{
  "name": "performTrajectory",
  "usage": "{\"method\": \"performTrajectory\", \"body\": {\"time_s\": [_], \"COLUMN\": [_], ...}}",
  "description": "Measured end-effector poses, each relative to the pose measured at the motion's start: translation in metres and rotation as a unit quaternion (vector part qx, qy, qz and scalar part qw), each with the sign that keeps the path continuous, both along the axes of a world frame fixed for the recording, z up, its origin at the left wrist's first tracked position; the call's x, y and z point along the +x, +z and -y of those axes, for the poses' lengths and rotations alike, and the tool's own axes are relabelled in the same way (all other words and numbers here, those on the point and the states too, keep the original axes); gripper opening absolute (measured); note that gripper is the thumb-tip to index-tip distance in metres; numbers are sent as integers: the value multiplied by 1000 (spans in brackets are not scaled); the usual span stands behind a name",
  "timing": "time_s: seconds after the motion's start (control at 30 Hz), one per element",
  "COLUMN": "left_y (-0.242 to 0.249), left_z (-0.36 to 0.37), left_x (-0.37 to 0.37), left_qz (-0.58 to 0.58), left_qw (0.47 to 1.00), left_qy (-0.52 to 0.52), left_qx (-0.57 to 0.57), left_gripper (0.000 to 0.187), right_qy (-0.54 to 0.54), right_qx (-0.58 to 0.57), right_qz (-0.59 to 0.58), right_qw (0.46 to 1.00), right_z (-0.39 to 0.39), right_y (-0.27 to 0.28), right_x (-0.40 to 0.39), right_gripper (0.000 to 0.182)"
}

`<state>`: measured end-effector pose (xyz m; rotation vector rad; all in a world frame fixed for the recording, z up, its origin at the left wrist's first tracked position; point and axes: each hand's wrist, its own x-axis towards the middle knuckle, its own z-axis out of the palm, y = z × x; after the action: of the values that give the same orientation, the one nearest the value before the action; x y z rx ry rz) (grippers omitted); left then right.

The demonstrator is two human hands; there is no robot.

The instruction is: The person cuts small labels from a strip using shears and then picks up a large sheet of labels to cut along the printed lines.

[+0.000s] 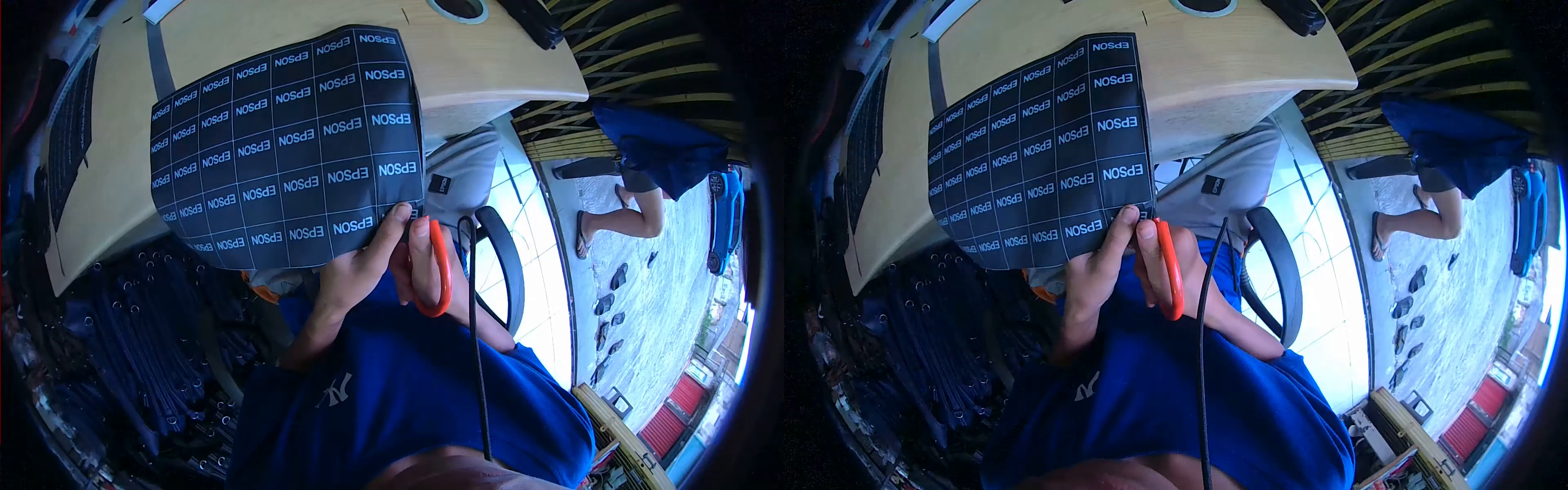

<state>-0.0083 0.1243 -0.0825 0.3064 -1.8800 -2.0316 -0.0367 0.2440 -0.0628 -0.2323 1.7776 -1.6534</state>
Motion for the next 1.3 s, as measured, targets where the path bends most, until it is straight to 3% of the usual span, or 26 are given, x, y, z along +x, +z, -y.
{"method": "performTrajectory", "body": {"time_s": [0.33, 0.47, 0.6, 0.8, 0.87, 0.97, 1.2, 1.3], "left_y": [1, 2, 5, 7, 9, 10, 8, 10], "left_z": [3, 6, 7, 12, 14, 14, 14, 13], "left_x": [-1, 2, 4, 4, 5, 5, 7, 7], "left_qz": [-6, -22, -34, -50, -52, -54, -55, -54], "left_qw": [1000, 999, 997, 993, 992, 990, 990, 991], "left_qy": [23, 10, -2, -16, -21, -27, -25, -21], "left_qx": [-1, -43, -73, -107, -115, -125, -126, -120], "left_gripper": [16, 17, 17, 16, 15, 14, 14, 15], "right_qy": [-18, -12, -36, -43, 0, -25, -14, -44], "right_qx": [3, 2, 24, 32, 51, 80, 72, 41], "right_qz": [-14, -73, -48, -23, -50, -21, 6, 43], "right_qw": [1000, 997, 998, 998, 997, 996, 997, 997], "right_z": [-2, -6, -4, -4, -3, 2, 1, 2], "right_y": [5, -9, -4, 3, 0, 7, 5, 6], "right_x": [-3, -4, -3, -8, -9, -8, -7, -6], "right_gripper": [53, 52, 51, 58, 70, 74, 74, 66]}}
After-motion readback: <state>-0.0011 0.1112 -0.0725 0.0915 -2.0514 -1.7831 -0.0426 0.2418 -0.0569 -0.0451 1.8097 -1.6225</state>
